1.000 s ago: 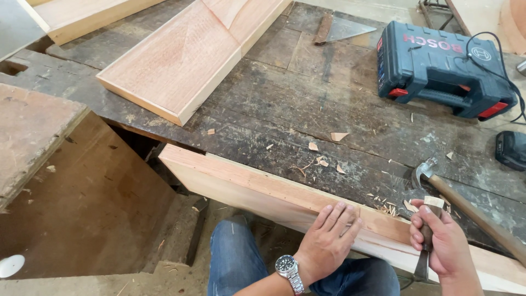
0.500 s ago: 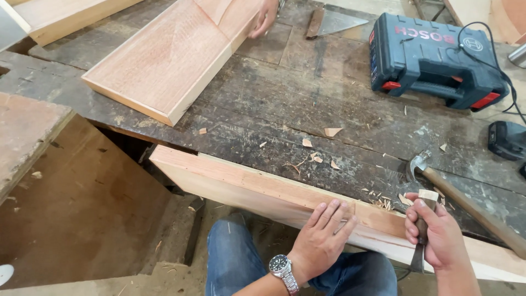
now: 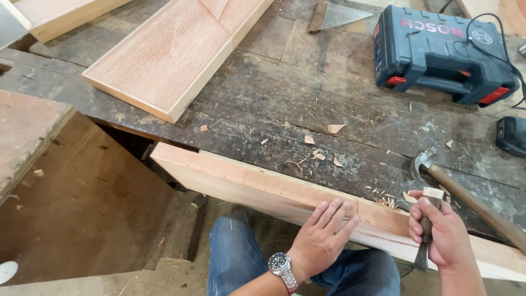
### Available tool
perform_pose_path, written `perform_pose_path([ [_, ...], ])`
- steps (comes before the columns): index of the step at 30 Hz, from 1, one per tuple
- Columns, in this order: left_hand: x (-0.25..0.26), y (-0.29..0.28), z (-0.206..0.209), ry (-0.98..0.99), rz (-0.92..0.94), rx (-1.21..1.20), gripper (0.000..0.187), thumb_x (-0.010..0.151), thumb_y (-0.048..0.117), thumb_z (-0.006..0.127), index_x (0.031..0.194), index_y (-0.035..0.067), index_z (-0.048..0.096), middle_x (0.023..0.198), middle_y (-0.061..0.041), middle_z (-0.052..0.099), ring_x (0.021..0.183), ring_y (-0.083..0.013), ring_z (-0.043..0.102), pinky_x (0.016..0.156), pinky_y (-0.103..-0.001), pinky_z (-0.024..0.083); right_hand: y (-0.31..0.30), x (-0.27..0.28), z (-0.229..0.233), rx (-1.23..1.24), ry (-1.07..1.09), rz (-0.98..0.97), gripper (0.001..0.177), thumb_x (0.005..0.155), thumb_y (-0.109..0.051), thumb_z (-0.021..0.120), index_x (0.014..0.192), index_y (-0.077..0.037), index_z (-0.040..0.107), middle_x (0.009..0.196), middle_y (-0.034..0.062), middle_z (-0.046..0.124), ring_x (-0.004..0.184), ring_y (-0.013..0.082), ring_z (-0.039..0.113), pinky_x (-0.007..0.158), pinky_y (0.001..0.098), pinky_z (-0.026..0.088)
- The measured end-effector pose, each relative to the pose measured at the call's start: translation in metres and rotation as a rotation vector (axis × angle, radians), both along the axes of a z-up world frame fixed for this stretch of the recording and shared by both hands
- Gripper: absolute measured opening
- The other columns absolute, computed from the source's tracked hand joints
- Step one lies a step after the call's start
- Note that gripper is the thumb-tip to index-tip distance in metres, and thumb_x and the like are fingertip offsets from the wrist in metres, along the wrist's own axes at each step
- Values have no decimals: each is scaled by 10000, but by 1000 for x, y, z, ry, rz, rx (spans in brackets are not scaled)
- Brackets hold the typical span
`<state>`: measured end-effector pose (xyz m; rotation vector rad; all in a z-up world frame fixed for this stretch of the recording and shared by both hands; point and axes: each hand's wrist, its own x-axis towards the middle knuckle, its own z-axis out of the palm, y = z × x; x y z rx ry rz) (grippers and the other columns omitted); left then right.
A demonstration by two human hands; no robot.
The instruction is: The person carves a wooden piece using a chisel and a hammer, then carves lines into the surface of a wooden board with a hand chisel.
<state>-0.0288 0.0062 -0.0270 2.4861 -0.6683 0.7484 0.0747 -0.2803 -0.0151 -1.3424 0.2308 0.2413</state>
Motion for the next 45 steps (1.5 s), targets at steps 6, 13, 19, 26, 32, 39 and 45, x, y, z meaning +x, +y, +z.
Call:
perform_pose_path([
  [6,0,3,1,-17,-4,0,436,976,166,620,1407,100,623,1517,-169,572,1475,-322,493,1277,-461,314,3,-3,6,-18,2,-12,298,1040,-203,555,1277,-24,585,784,26,522,572,126,477,444,289,383],
  [13,26,19,7,124,78,-171,643,876,335,748,1381,-7,542,1398,-218,563,1371,-404,466,1192,-553,312,29,-5,40,71,10,46,332,1053,-343,542,1238,-73,597,775,15,560,538,113,509,433,271,409],
  [19,23,14,20,68,-24,-22,561,882,377,729,1346,85,608,1403,-181,576,1398,-375,457,1186,-567,271,115,-16,91,-393,-498,161,220,1021,-169,684,1208,-63,635,928,13,662,763,109,601,658,305,520],
  [26,20,33,7,118,319,-84,617,995,317,641,1512,5,516,1593,-186,465,1558,-360,290,1276,-547,135,213,-52,70,-820,-1014,385,248,825,-285,799,940,-111,663,904,95,692,861,307,699,753,421,553],
  [32,22,24,-5,165,440,-44,611,1030,363,627,1540,45,515,1612,-147,509,1602,-339,251,1291,-506,13,214,-47,44,-911,-974,374,237,883,-242,713,1039,-82,634,899,94,675,812,320,681,674,455,527],
  [39,24,20,-6,173,353,-283,517,991,340,675,1425,78,571,1466,-83,601,1533,-305,365,1285,-511,12,214,-44,47,-897,-984,282,261,870,-319,765,893,-128,589,834,81,667,773,310,677,663,447,521],
  [45,26,20,-9,123,379,-183,537,953,354,715,1383,73,561,1407,-109,610,1500,-327,383,1271,-535,14,211,-40,48,-902,-1009,300,251,860,-295,764,958,-126,607,865,70,658,804,298,678,683,431,533],
])
